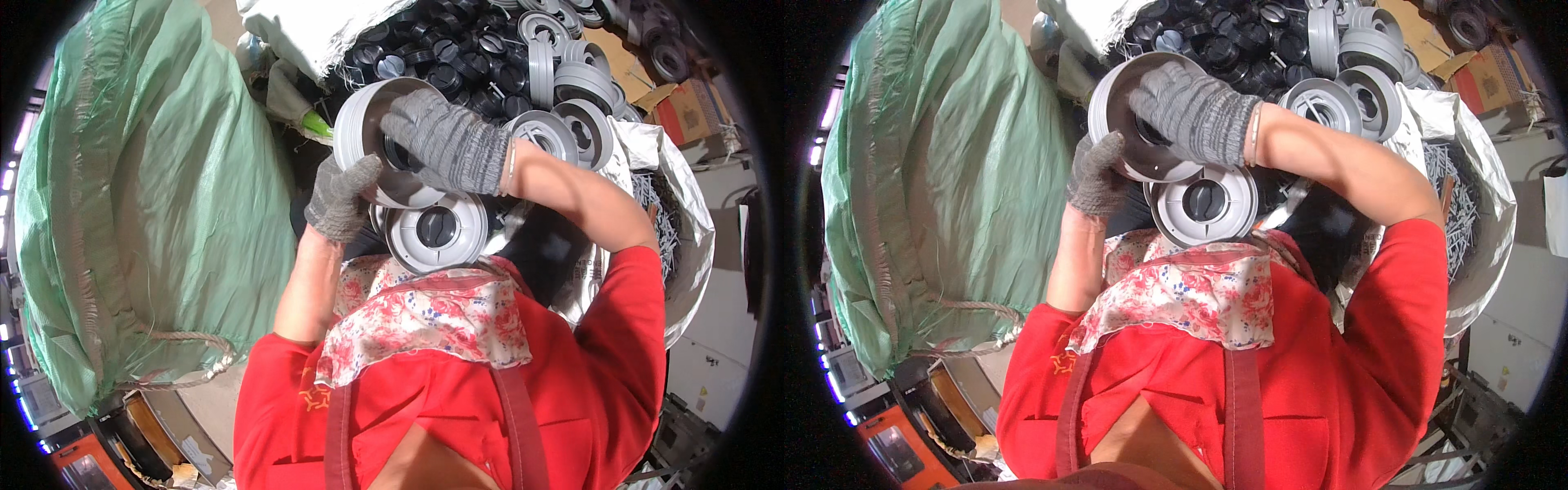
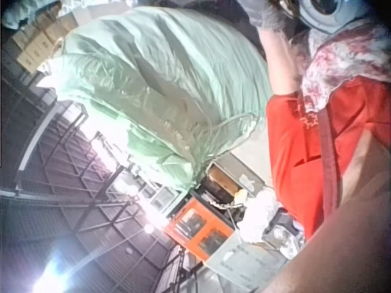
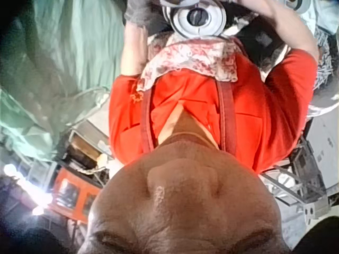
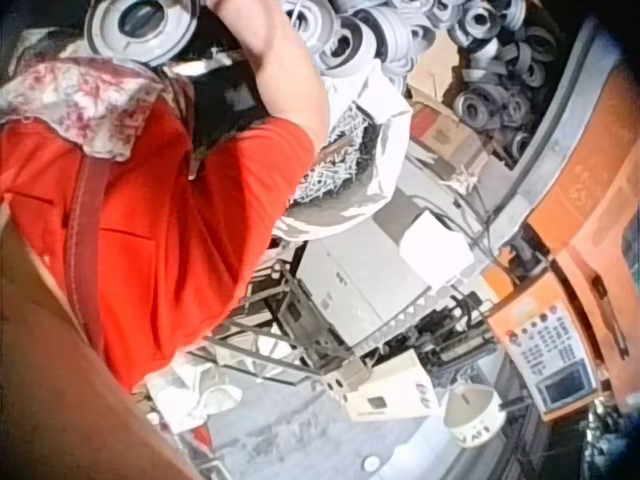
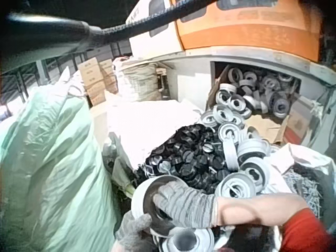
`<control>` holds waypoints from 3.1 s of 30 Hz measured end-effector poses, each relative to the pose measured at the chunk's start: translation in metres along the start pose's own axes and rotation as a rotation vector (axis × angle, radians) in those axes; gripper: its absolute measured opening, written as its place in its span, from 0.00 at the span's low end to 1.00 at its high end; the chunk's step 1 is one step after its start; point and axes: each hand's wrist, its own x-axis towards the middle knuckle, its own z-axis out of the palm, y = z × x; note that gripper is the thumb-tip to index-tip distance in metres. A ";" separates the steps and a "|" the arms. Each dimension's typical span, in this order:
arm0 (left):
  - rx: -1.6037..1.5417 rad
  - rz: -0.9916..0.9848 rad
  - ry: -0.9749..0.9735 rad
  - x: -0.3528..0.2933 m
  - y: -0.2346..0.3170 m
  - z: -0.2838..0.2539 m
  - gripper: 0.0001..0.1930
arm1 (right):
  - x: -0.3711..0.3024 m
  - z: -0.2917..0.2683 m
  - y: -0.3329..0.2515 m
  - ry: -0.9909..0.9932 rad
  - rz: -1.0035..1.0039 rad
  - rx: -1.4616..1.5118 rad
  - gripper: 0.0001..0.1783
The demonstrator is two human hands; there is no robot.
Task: The person sits on the floor and repeatedly picks up gray circular plastic parts and black caps, inserting the caps into the parts and stacking them. They occasionally reach into a green bag to retrieve more components.
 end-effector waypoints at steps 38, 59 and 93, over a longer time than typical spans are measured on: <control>1.106 0.756 -0.068 -0.038 -0.017 0.011 0.32 | -0.037 0.008 0.016 0.225 0.306 0.175 0.26; 0.271 -0.045 -0.172 0.093 -0.022 0.027 0.29 | -0.065 0.043 0.127 0.689 0.574 0.183 0.14; 0.264 0.002 0.309 0.101 -0.025 0.032 0.22 | -0.030 0.048 0.042 0.410 0.688 0.630 0.16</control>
